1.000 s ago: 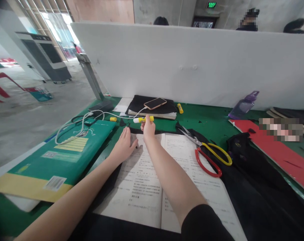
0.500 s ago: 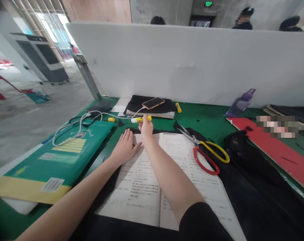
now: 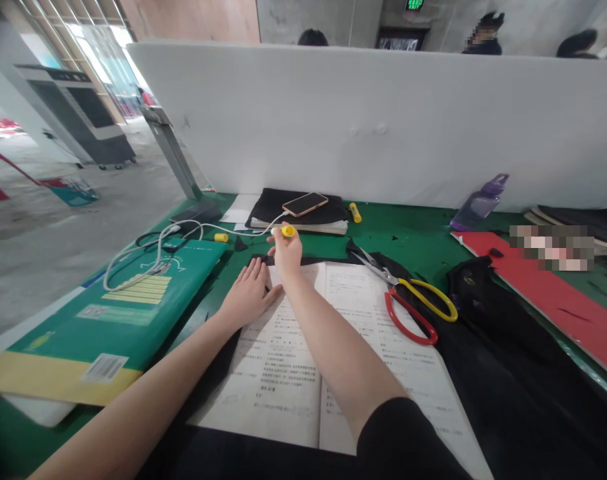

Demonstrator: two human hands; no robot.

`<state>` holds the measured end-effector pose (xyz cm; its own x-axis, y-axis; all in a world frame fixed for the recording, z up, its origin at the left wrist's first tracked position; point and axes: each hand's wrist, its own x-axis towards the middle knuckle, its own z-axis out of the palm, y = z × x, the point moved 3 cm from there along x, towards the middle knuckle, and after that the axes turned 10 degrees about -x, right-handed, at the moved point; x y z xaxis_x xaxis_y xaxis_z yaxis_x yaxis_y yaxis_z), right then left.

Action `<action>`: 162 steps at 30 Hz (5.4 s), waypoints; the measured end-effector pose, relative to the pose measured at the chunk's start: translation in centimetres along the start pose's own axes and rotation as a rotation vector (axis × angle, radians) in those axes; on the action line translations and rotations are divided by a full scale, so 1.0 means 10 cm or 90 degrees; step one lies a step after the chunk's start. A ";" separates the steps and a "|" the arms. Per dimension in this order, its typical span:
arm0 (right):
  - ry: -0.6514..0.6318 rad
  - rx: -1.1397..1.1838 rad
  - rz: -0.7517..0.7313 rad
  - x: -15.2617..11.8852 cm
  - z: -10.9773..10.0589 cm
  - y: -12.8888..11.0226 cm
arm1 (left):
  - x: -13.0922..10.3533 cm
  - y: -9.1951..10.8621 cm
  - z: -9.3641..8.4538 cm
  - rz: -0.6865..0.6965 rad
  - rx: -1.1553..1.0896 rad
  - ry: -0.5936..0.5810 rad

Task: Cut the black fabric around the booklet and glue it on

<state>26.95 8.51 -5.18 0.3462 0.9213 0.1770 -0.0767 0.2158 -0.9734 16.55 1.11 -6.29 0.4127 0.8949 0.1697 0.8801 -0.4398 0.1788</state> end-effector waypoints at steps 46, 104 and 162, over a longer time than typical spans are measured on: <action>-0.183 -0.609 -0.218 -0.06 0.19 0.07 | 0.15 -0.49 -0.09 -0.041 -0.191 0.112; -0.159 -0.584 -0.157 -0.02 0.00 0.01 | 0.10 -0.49 -0.06 -0.068 -0.187 0.078; -0.388 -0.448 -0.196 -0.03 -0.07 -0.01 | 0.08 -0.44 -0.06 -0.072 -0.103 0.068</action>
<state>27.47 8.01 -5.25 -0.2993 0.9091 0.2896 0.5793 0.4143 -0.7020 12.90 3.74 -6.37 0.2786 0.9299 0.2402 0.8670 -0.3511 0.3536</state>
